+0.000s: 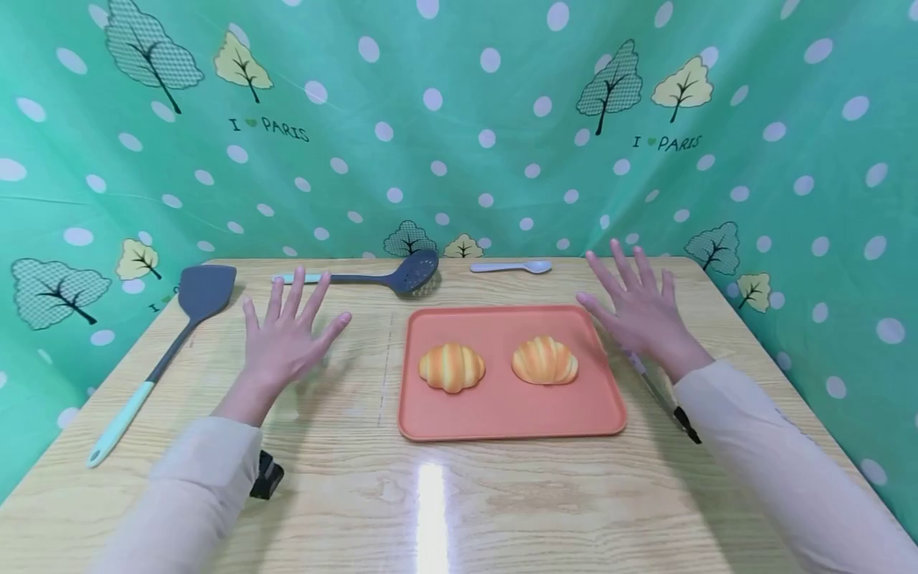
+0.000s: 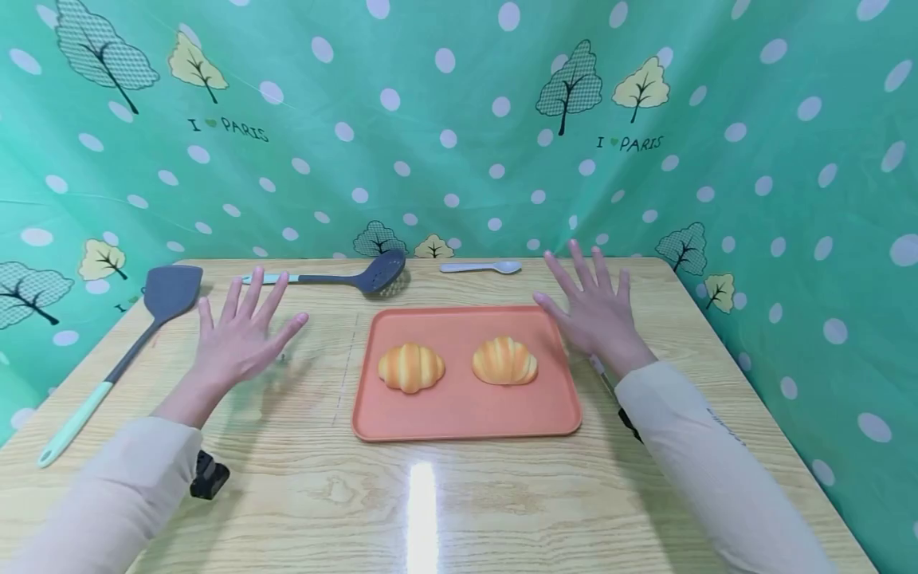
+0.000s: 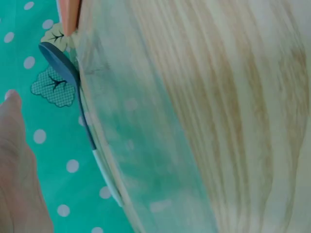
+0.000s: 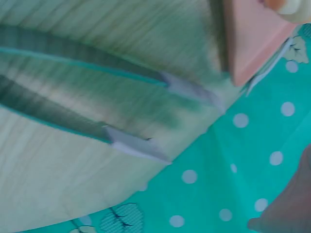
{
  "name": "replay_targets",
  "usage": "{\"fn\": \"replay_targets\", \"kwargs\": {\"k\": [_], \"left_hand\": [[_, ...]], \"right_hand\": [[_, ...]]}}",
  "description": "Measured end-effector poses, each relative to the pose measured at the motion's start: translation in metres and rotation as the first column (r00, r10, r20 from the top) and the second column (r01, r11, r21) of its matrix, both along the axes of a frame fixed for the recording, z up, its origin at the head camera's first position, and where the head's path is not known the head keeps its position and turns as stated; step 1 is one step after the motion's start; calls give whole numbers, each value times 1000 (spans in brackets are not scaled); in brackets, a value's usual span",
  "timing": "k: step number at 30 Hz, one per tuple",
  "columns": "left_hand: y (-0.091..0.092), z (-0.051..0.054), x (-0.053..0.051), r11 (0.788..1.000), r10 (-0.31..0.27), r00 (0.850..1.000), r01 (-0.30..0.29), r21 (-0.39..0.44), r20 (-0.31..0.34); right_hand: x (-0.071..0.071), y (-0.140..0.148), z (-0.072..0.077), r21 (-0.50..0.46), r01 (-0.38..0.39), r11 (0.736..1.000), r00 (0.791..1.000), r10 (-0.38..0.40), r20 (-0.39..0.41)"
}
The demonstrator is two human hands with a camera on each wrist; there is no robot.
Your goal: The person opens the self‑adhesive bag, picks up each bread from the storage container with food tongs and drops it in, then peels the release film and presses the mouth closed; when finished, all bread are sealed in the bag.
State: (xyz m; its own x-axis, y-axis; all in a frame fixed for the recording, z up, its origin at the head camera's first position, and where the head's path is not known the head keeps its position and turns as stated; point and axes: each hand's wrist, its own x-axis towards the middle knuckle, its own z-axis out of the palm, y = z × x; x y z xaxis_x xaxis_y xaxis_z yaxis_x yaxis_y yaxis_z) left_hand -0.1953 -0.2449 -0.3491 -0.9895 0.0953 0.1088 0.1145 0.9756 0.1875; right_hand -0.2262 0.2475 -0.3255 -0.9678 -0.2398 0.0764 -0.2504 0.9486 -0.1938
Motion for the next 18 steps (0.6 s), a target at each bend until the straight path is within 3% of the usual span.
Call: {"fn": "replay_targets", "kwargs": {"k": [10,18], "left_hand": [[-6,13,8,996,-86,996,86,-27,10],[-16,17,17,981,-186,982,188,-45,44]], "right_hand": [[8,-46,16,-1,-144,990,977,142,-156],[16,-95,20,-66,-235,970,951,215,-222]]}}
